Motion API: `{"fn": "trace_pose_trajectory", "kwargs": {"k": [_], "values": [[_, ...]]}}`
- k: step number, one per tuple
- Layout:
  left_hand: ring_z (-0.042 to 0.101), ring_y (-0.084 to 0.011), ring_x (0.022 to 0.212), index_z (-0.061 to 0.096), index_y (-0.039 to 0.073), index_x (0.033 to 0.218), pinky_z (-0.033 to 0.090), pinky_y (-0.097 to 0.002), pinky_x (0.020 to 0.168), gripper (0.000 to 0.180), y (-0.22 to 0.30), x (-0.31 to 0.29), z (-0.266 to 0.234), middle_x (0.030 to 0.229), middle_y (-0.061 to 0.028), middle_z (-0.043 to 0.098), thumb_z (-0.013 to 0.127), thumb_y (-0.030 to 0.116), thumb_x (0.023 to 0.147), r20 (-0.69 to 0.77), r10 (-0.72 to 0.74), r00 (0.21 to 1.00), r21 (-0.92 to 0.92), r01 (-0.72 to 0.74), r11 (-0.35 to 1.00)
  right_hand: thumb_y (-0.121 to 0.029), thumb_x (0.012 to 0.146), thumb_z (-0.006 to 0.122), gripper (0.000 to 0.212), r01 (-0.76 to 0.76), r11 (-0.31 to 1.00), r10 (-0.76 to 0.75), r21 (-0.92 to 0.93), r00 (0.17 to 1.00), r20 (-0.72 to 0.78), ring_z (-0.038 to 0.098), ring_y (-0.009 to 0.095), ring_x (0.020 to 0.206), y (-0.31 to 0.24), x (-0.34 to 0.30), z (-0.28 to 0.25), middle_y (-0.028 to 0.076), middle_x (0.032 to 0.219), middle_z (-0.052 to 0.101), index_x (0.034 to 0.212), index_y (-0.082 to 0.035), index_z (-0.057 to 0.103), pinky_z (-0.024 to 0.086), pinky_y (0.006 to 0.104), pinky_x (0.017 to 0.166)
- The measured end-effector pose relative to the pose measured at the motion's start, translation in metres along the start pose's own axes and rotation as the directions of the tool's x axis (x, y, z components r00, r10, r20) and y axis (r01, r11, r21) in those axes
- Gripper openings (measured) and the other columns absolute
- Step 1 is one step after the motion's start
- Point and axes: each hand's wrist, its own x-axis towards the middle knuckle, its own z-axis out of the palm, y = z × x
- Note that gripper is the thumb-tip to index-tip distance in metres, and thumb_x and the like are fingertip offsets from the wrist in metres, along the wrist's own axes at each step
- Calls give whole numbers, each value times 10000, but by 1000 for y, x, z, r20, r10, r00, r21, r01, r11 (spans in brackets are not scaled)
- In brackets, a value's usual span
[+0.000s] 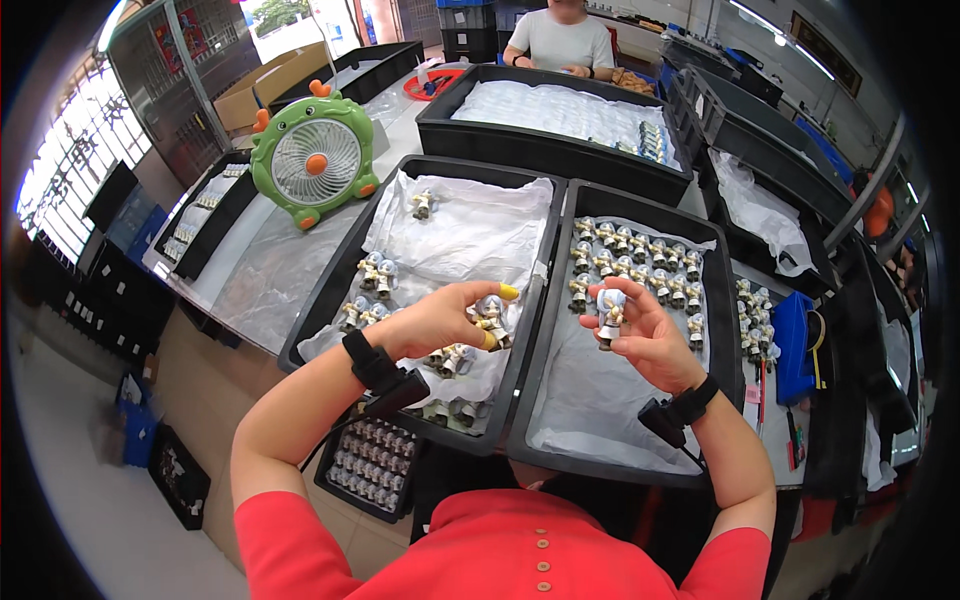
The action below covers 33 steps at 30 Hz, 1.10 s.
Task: The person assembles small, white, bear-like figurines by hand. They pick up a figurine from a tray, attach a small yellow cap to its head, and place the completed unit into a separate tray. The process is repeated continuously throughout the clip.
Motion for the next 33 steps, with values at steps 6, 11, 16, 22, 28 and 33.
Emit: {"fn": "trace_pose_trajectory", "kwargs": {"k": [6, 11, 16, 22, 28, 33], "values": [[561, -73, 842, 391, 70, 1329, 475, -217, 754, 660, 2, -1, 6, 1070, -17, 538, 611, -105, 732, 39, 17, 999, 28, -18, 999, 86, 725, 557, 669, -1, 1000, 1, -12, 1000, -26, 503, 220, 1143, 1, -1, 0, 74, 1329, 406, 1331, -99, 343, 432, 276, 851], [581, -108, 908, 401, 72, 1314, 480, -235, 783, 636, -1, -4, 7, 1042, -21, 549, 611, -96, 737, 13, 32, 999, 95, -33, 995, 75, 720, 575, 670, -5, 1000, 5, -3, 999, -32, 511, 233, 1136, 0, 0, 2, 84, 1316, 420, 1326, -97, 348, 439, 286, 858], [580, -102, 895, 416, 77, 1294, 484, -236, 772, 602, 4, -5, 10, 1002, -34, 563, 606, -83, 746, -9, 23, 1000, 146, -21, 989, 92, 724, 551, 663, -4, 1000, 4, -24, 999, -33, 505, 231, 1146, -1, -2, 2, 78, 1312, 420, 1327, -93, 346, 438, 276, 838], [576, -91, 873, 432, 74, 1266, 471, -231, 750, 571, 3, -4, 10, 992, -36, 570, 613, -68, 743, -20, 28, 999, 149, -25, 989, 92, 724, 548, 662, -7, 1000, 6, -30, 999, -37, 509, 231, 1144, -2, -2, 3, 76, 1310, 421, 1327, -92, 346, 438, 271, 833], [547, -70, 786, 485, 63, 1174, 447, -218, 696, 442, -6, 1, 8, 870, -7, 562, 619, -5, 758, 0, 16, 1000, -20, -16, 1000, 81, 725, 549, 662, -12, 999, 11, -32, 999, -39, 512, 224, 1137, -2, -1, 5, 74, 1317, 417, 1331, -94, 346, 431, 267, 842], [473, -98, 664, 522, 50, 1141, 403, -265, 579, 431, -6, 5, 8, 754, -30, 514, 677, 98, 742, -115, 5, 993, 457, 49, 888, 74, 720, 556, 666, -7, 999, 4, -45, 998, -57, 511, 223, 1137, -3, -3, 5, 76, 1328, 410, 1331, -92, 351, 426, 273, 857]]}}
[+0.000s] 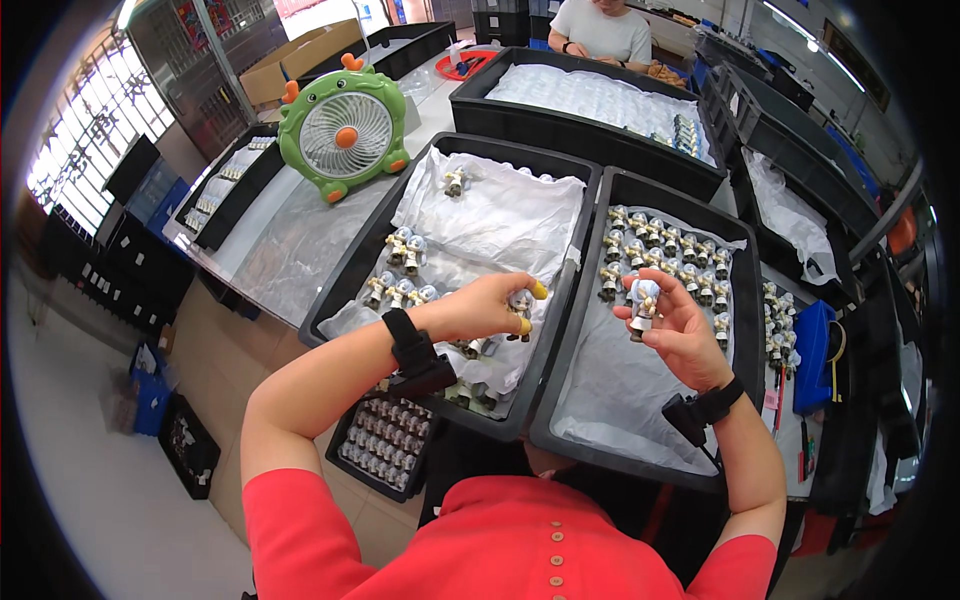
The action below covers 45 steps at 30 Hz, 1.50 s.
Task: The person assembles small, white, bear-like figurines by hand. They pick up a figurine from a tray, attach a small yellow cap to its head, and place the completed unit into a separate tray. The process is repeated continuously throughout the clip.
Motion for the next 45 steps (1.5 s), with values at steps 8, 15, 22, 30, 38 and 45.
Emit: {"fn": "trace_pose_trajectory", "kwargs": {"k": [8, 15, 22, 30, 38, 45], "values": [[593, -237, 769, 546, 30, 1147, 471, -331, 663, 484, -19, 15, 3, 889, -139, 607, 687, 75, 686, 155, -25, 988, 377, -36, 925, 79, 721, 557, 665, 1, 1000, -1, 17, 1000, 32, 510, 223, 1137, 1, -1, -1, 83, 1327, 411, 1331, -87, 350, 430, 278, 856], [592, -369, 852, 605, 20, 1022, 478, -408, 744, 368, -23, 22, 11, 898, -198, 617, 610, 72, 658, 122, 77, 990, 698, -141, 702, 78, 732, 550, 642, 19, 1000, -18, -13, 999, 41, 514, 230, 1136, -6, -3, -2, 96, 1314, 420, 1321, -99, 367, 440, 292, 858], [602, -354, 871, 608, -8, 967, 482, -403, 759, 329, -24, 31, 11, 908, -210, 628, 632, 73, 649, 186, 29, 982, 759, -162, 631, 87, 712, 552, 663, 20, 995, -20, 101, 1000, -4, 535, 224, 1099, -20, -21, -10, 94, 1291, 440, 1326, -92, 372, 439, 283, 863], [570, -112, 680, 534, -2, 1163, 472, -254, 592, 446, -4, 18, -4, 877, -68, 588, 643, 46, 733, 160, -18, 987, 377, -44, 925, 86, 752, 528, 598, 406, 912, -352, 66, 852, -387, 545, 231, 1056, -70, -192, -44, 114, 1139, 531, 1300, -120, 407, 435, 332, 897], [557, -105, 707, 520, -41, 1151, 454, -233, 641, 399, -2, 37, -11, 906, -74, 591, 591, 54, 769, 161, 123, 979, 179, -152, 972, -2, 864, 484, 486, 505, 838, -394, -207, 297, -870, 523, 249, 1109, -25, -478, -15, 166, 1308, 443, 1328, -17, 341, 440, 350, 944], [502, -73, 674, 552, -13, 1127, 422, -211, 601, 359, 23, 28, -9, 875, -31, 571, 591, 49, 776, -36, 306, 951, 356, -274, 893, -32, 848, 484, 516, 692, 718, -365, -78, 279, -888, 526, 253, 1083, 20, -499, 26, 174, 1252, 469, 1340, -11, 329, 435, 366, 950]]}}
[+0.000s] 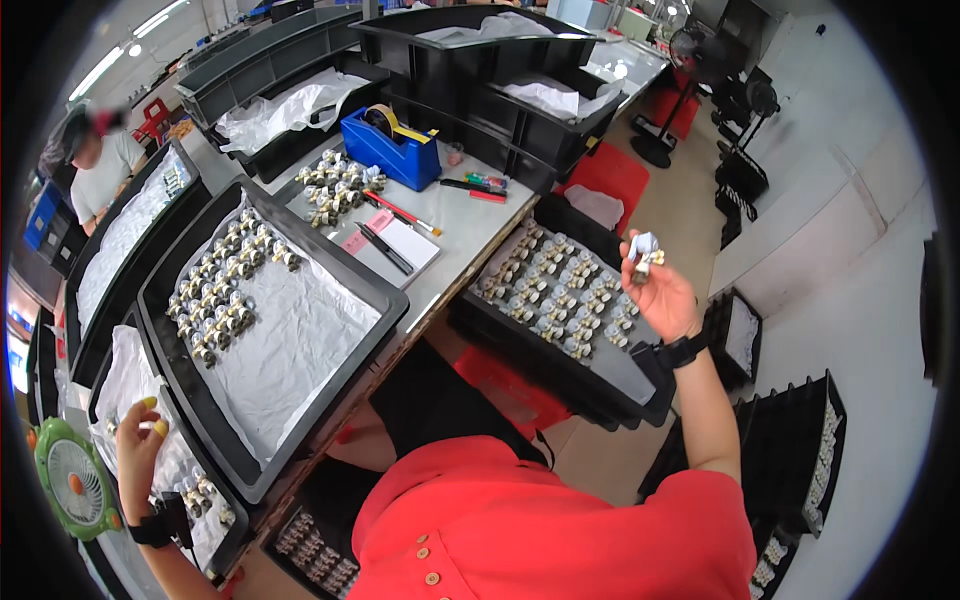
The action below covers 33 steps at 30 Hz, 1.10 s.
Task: The person assembles small, white, bear-like figurines by hand. They pick up a figurine from a tray, attach a small yellow cap to its head, and place the completed unit into a separate tray. The process is repeated continuously throughout the clip.
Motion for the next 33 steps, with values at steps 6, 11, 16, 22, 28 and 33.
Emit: {"fn": "trace_pose_trajectory", "kwargs": {"k": [6, 11, 16, 22, 28, 33], "values": [[515, -72, 707, 563, -2, 1124, 436, -214, 640, 377, 66, -8, 31, 975, -35, 563, 602, 35, 751, 20, 76, 997, -187, -71, 980, -47, 835, 517, 569, -146, 985, 128, 93, 976, 175, 589, 250, 960, 27, 4, 34, 171, 1168, 532, 1366, -43, 313, 485, 383, 863], [536, -81, 754, 558, -16, 1110, 445, -223, 663, 364, 93, -8, 48, 969, -48, 576, 614, 35, 753, 81, 103, 991, -205, -85, 975, -55, 812, 537, 557, -236, 972, 231, -12, 942, 243, 595, 251, 914, 47, 20, 52, 174, 1138, 539, 1339, -45, 357, 485, 367, 841], [546, -86, 754, 571, -19, 1086, 447, -226, 667, 332, 92, 5, 51, 934, -46, 596, 614, 37, 761, 79, 99, 992, -239, -77, 968, -49, 822, 530, 573, -274, 962, 268, -21, 919, 288, 594, 278, 958, 59, 36, 60, 180, 1148, 535, 1360, -81, 335, 484, 381, 862], [552, -82, 778, 567, -17, 1090, 450, -231, 686, 326, 82, 26, 61, 931, -47, 608, 604, 41, 772, 105, 91, 990, -295, -56, 954, -47, 876, 479, 555, -284, 959, 278, -1, 937, 212, 544, 331, 1090, 72, 48, 74, 170, 1186, 522, 1387, -109, 272, 483, 413, 912], [565, -89, 838, 552, -4, 1117, 444, -221, 747, 319, 65, 31, 64, 984, -48, 607, 596, 95, 817, 174, 54, 983, -388, 18, 922, -56, 886, 475, 549, -326, 945, 318, 19, 933, 166, 536, 336, 1102, 86, 56, 76, 169, 1205, 518, 1388, -107, 261, 480, 416, 916], [586, -92, 832, 561, 11, 1109, 455, -223, 765, 322, 59, 34, 68, 973, -41, 616, 619, 183, 844, 204, 127, 971, -589, 18, 808, -74, 891, 492, 532, -318, 948, 317, -19, 938, 141, 546, 318, 1090, 86, 52, 73, 166, 1190, 526, 1377, -90, 276, 481, 400, 918]]}}
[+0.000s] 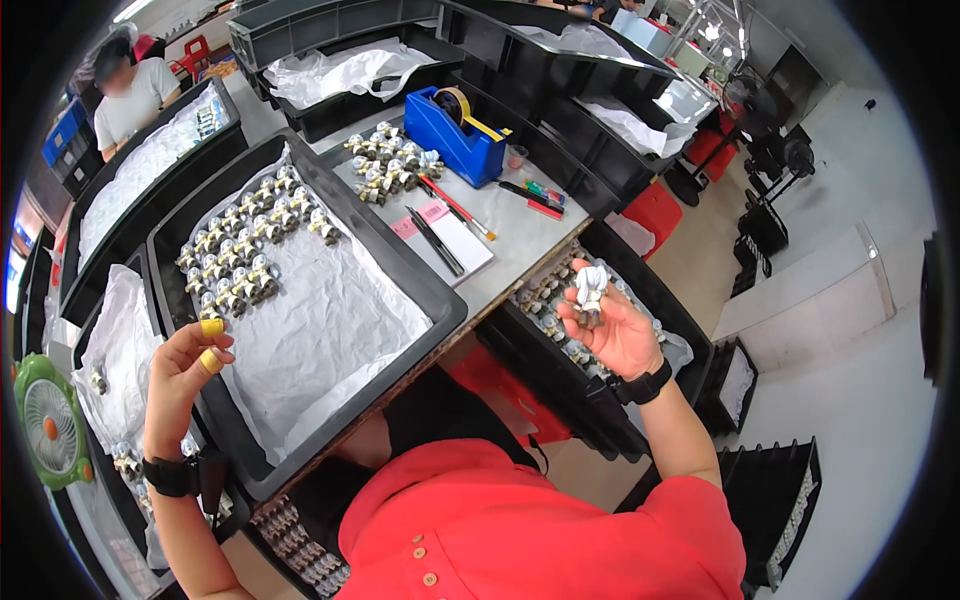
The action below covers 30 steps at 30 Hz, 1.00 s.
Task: The person assembles small, white, bear-like figurines by hand. They pick up a figurine from a tray, attach a small yellow cap to its head, and place the completed unit into a separate tray. The process is repeated continuously throughout the clip.
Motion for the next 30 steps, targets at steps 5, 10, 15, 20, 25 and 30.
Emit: {"fn": "trace_pose_trajectory", "kwargs": {"k": [5, 10, 15, 20, 25, 30], "values": [[589, -95, 834, 574, 18, 1104, 445, -220, 754, 316, -6, -2, -5, 958, -36, 620, 613, 210, 855, -69, -27, 997, -58, 23, 998, -92, 898, 500, 526, 42, 998, -43, -36, 999, -29, 543, 305, 1094, -6, -13, -3, 144, 1133, 548, 1377, -73, 282, 479, 366, 926], [587, -92, 835, 565, 26, 1124, 442, -217, 753, 336, -9, -1, -7, 972, -34, 618, 621, 212, 850, -63, -20, 998, -60, 16, 998, -119, 904, 509, 529, 66, 996, -66, -57, 998, -2, 538, 303, 1101, -8, -23, -3, 137, 1136, 555, 1378, -65, 281, 472, 367, 932], [588, -96, 837, 560, 24, 1129, 444, -223, 758, 343, -9, -4, -8, 986, -47, 618, 627, 205, 845, -70, -24, 997, -62, 20, 998, -164, 915, 505, 510, 95, 993, -101, -74, 990, -93, 539, 296, 1103, -6, -21, 4, 127, 1182, 552, 1371, -71, 294, 469, 402, 926], [591, -103, 842, 556, 19, 1131, 445, -229, 767, 359, -11, -4, -9, 990, -52, 617, 637, 210, 838, -60, -40, 997, -46, 37, 998, -175, 923, 497, 445, 70, 994, -78, -89, 994, -82, 539, 312, 1098, -5, -18, 0, 147, 1205, 529, 1337, -103, 351, 472, 405, 917], [590, -109, 851, 557, 14, 1124, 446, -234, 777, 363, -10, -5, -7, 988, -55, 616, 643, 212, 832, -55, -42, 998, -43, 39, 998, -87, 902, 515, 491, 38, 991, -41, -125, 999, -22, 537, 313, 1100, 1, -9, 2, 171, 1245, 487, 1349, -151, 322, 490, 364, 898], [587, -113, 863, 557, 8, 1121, 450, -246, 804, 348, -5, -6, -6, 986, -66, 615, 634, 183, 831, -44, -38, 998, -53, 36, 998, -7, 870, 536, 600, 47, 951, -61, -307, 998, -35, 520, 290, 1130, 9, -3, 19, 171, 1258, 475, 1377, -186, 272, 485, 345, 905]]}}
